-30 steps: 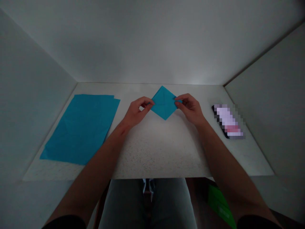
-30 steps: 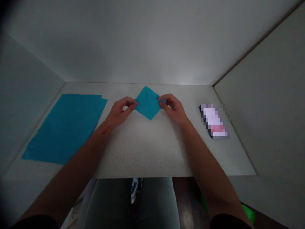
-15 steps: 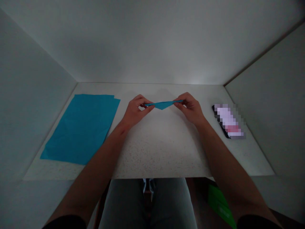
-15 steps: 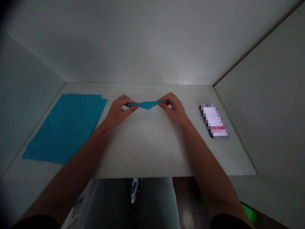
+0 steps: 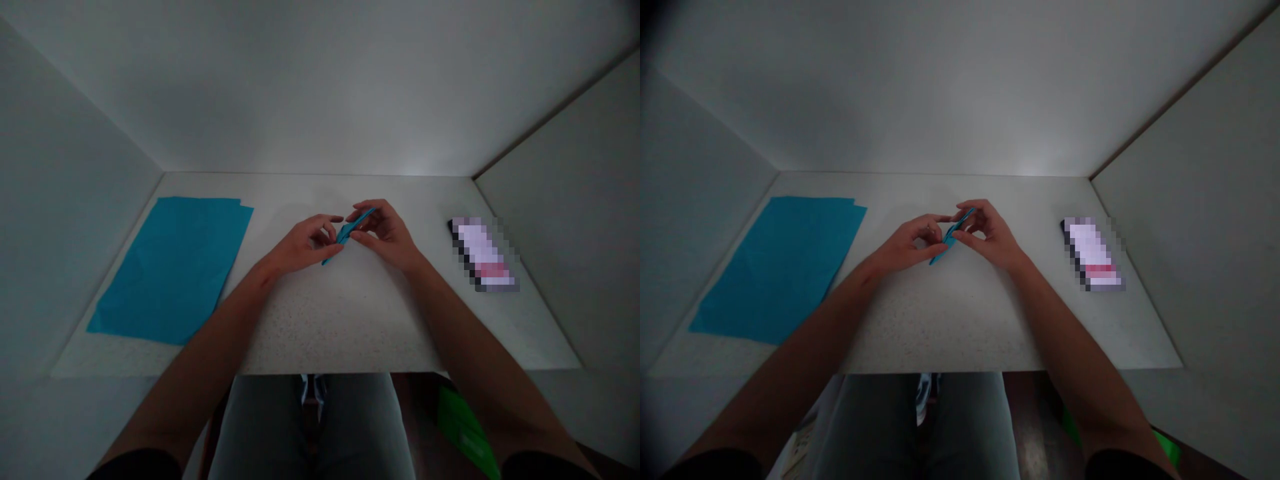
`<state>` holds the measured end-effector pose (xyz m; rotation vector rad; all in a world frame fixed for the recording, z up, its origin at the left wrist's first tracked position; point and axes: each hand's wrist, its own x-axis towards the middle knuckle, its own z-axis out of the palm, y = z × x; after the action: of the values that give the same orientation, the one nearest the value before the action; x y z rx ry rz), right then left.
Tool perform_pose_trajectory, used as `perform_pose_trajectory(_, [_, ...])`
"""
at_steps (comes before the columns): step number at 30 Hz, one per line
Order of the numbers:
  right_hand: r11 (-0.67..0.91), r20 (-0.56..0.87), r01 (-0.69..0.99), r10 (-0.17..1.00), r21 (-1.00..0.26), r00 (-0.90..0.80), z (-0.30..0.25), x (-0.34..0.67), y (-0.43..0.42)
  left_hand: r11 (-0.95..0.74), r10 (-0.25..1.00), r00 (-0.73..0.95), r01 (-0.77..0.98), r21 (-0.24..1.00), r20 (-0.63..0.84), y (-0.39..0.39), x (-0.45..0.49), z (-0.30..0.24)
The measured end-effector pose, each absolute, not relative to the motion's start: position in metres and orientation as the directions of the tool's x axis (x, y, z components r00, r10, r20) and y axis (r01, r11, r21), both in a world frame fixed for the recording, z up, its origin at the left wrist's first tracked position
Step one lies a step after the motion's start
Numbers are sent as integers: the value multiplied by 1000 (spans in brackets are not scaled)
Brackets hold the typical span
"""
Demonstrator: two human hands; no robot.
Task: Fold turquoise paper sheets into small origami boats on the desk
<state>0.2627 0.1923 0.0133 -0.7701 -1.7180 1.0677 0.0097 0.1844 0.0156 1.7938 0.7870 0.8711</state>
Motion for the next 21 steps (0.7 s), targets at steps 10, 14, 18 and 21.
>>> perform_pose_trajectory(10, [468,376,97,802,-879,-464,13,250,181,-238,829,524,13,971,196,177,20,12])
perform_pose_trajectory(14, [485,379,170,821,-858,-426,12,250,181,-225,844,505,28,974,181,178,20,12])
perform_pose_trajectory(18, [504,404,199,827,-840,-391,11,253,184,-242,843,501,26,970,196,182,16,12])
perform_pose_trajectory(21, [516,428,176,823,-838,-372,11,254,185,-265,846,490,43,963,210,184,15,11])
